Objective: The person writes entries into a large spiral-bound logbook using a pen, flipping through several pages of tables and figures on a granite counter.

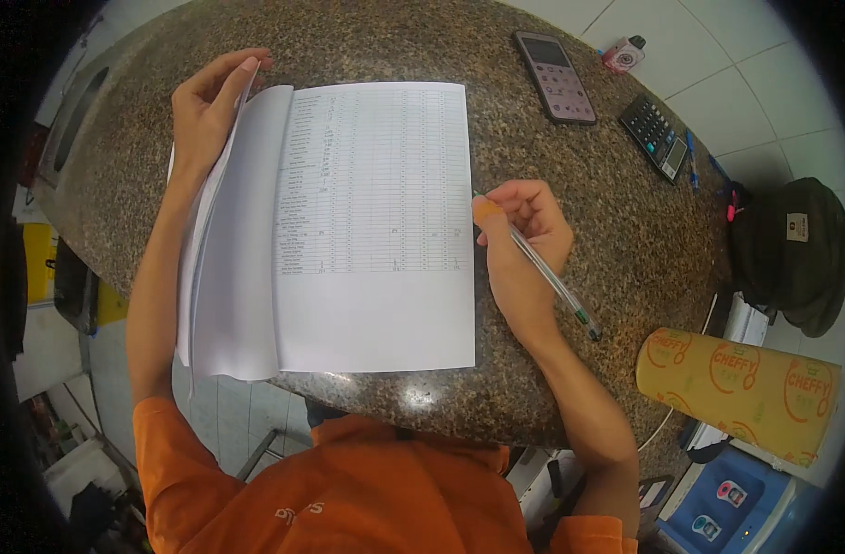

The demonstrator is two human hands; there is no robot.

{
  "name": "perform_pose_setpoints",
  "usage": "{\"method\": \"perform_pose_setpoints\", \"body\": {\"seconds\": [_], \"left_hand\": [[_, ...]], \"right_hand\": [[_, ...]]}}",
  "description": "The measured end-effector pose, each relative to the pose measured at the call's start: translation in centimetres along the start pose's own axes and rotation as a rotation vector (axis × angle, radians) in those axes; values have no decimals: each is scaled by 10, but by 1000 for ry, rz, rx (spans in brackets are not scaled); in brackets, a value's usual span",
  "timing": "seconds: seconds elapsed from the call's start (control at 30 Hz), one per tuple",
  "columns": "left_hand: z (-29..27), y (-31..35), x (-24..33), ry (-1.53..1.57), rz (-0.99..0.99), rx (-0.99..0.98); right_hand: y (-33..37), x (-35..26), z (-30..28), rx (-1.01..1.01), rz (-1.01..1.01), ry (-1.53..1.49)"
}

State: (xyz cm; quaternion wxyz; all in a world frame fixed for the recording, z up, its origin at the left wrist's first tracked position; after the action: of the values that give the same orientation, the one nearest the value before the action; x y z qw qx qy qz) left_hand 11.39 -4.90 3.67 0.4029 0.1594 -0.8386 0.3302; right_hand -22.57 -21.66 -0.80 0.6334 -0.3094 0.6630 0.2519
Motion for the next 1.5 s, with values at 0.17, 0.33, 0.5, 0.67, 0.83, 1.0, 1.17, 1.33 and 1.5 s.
{"method": "perform_pose_setpoints", "body": {"seconds": [0.17, 0.33, 0.5, 0.67, 0.83, 1.0, 1.17, 1.33, 1.5], "left_hand": [[1, 0, 8, -138, -38, 2], [2, 0, 8, -148, -68, 46], [-4, 7, 10, -117, -26, 143], [7, 11, 32, -273, 83, 228], [4, 18, 38, -490, 96, 366], [-8, 20, 33, -401, 97, 448], [-12, -2, -14, -72, -124, 159], [-3, -8, -27, -41, -200, -50], [-10, -10, -20, 56, -132, 24]], "right_hand": [[0, 2, -2, 1, 6, 8], [2, -5, -1, -7, 16, -28], [8, -21, 27, -173, -91, -39], [23, -28, 103, -526, 79, 51], [1, -37, 191, -663, 178, 292], [-9, -40, 200, -555, 75, 338], [-19, -44, 178, -480, -78, 386], [-24, -27, 154, -453, -38, 193], [-31, -21, 146, -436, -45, 41]]}}
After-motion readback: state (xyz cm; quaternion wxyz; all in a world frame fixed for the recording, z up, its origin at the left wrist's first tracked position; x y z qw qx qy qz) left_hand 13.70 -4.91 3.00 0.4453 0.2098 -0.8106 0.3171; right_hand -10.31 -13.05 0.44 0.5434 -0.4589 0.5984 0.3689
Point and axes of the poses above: each hand's wrist, its own y-axis away from the middle knuckle, its own z-axis out of the palm, x = y × z, the point moved 9 cm from there along -y, towards the middle knuckle, and after that the axes turned 12 degrees about -x, right-handed, at the moved point
